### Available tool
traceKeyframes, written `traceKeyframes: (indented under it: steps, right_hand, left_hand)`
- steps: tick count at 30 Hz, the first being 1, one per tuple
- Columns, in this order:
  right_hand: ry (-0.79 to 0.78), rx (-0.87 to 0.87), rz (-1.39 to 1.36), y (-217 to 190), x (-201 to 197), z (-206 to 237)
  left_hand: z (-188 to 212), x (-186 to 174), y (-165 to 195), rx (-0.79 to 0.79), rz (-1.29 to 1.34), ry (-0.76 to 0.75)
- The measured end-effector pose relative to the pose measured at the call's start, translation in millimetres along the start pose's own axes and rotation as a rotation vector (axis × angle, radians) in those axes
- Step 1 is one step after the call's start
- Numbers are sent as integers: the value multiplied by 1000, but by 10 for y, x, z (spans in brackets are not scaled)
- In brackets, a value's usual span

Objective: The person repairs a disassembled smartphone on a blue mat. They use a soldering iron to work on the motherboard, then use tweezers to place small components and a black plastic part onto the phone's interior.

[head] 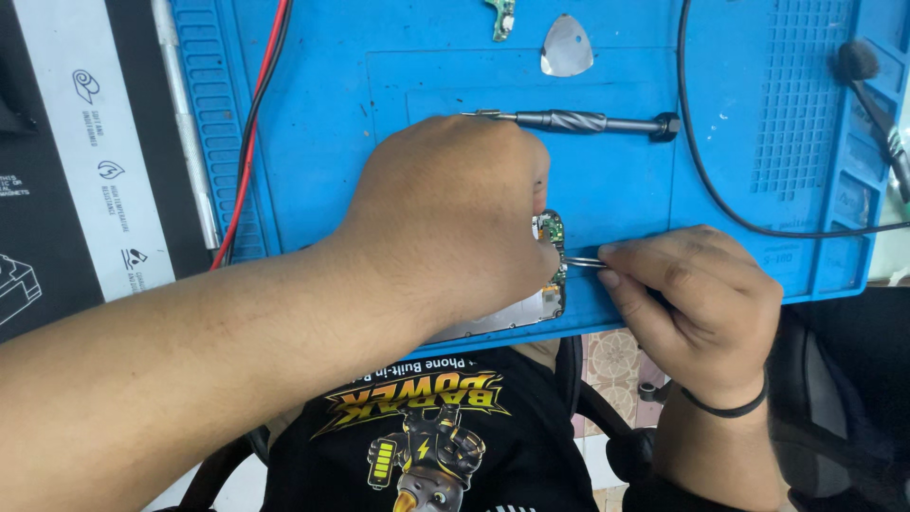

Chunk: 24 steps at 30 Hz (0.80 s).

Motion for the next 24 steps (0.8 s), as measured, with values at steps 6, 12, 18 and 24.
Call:
traceKeyframes:
  steps: [6, 12, 18, 24]
  right_hand:
    - [-10, -4, 11, 48, 16, 55]
    - [0, 7, 6, 76, 2, 99]
    - [12, 3, -5, 86, 6, 103]
    - [18, -7, 14, 81, 10, 100]
  left_hand:
    - [12, 7, 7, -28, 5, -13]
    - [19, 45, -21, -96, 8, -65]
    - [21, 17, -4, -90, 25, -49]
    - [12, -8, 6, -76, 47, -19]
Point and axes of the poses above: each hand's wrist, its own z-axis away from the middle knuckle, its own x-axis out of the palm, y = z × x, the point moved 9 cm from there along -z, towards the middle knuckle, and after that the axes turned 2 degrees about -y, right-handed, at the moved point
